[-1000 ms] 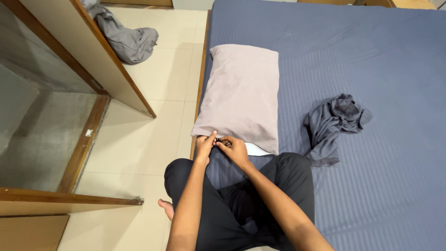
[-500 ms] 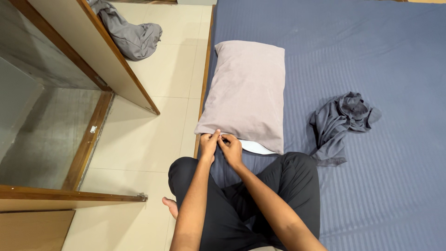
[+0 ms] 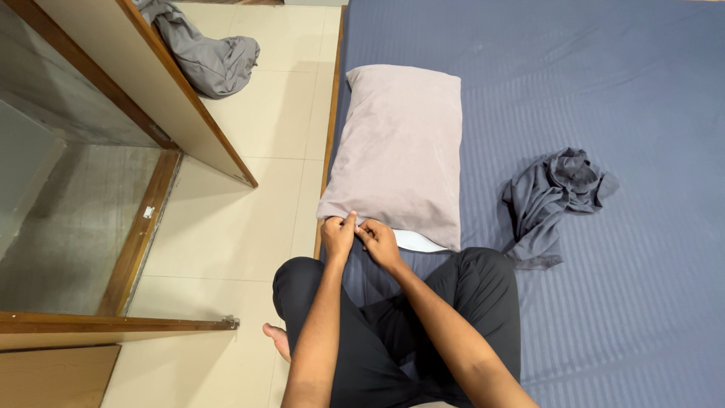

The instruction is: The person puts a pillow inside a pillowcase by hand, smooths it down, and then pulls a second pillowcase over it.

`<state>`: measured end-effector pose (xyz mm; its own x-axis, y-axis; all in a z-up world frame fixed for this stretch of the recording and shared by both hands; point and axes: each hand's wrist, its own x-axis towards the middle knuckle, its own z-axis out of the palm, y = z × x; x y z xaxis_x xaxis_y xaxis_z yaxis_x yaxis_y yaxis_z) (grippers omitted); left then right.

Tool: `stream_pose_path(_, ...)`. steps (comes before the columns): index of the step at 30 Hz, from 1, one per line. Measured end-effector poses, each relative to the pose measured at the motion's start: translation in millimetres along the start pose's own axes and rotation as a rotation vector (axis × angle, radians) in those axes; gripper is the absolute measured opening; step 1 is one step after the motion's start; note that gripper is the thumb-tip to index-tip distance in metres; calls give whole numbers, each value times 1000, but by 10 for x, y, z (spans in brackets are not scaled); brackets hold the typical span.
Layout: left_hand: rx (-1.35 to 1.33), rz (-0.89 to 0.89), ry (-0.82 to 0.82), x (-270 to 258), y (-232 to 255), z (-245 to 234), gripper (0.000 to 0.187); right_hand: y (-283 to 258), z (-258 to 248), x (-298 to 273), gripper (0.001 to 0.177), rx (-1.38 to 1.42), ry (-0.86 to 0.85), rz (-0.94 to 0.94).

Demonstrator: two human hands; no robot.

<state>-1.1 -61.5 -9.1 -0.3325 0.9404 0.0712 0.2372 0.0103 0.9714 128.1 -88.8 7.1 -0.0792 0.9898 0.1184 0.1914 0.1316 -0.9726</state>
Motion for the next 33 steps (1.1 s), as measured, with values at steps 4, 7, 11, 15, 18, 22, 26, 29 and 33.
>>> stream_pose_path(4,105,25,55,12,-46,-1,38,-177,-68,-24,20,-39,-28,82)
stream_pose_path(7,-116,-25,34,17,-162,35,39,-269,-107,-10,22,-273,3,36)
stream_pose_path(11,-355,-106,98,130,-428,69,36,-275,-265,-115,26,-469,-6,-34)
stream_pose_path(15,-554,-184,189,218,-521,123,38,-281,-569,-242,23,-635,21,31)
stream_pose_path(18,-322,-334,37,-6,-318,146,46,-277,-725,-296,23,-635,85,125)
stream_pose_path(22,-217,-438,-363,-356,-110,365,48,-282,-706,-257,23,-608,117,-53)
stream_pose_path(26,-303,-331,-427,-312,-200,498,47,-367,-629,-332,22,-571,75,-31)
stream_pose_path(29,-282,-250,-374,-347,-225,524,46,-422,-694,-386,28,-611,15,145)
stream_pose_path(33,-349,-230,-277,-248,-161,425,43,-412,-853,-433,23,-726,40,50)
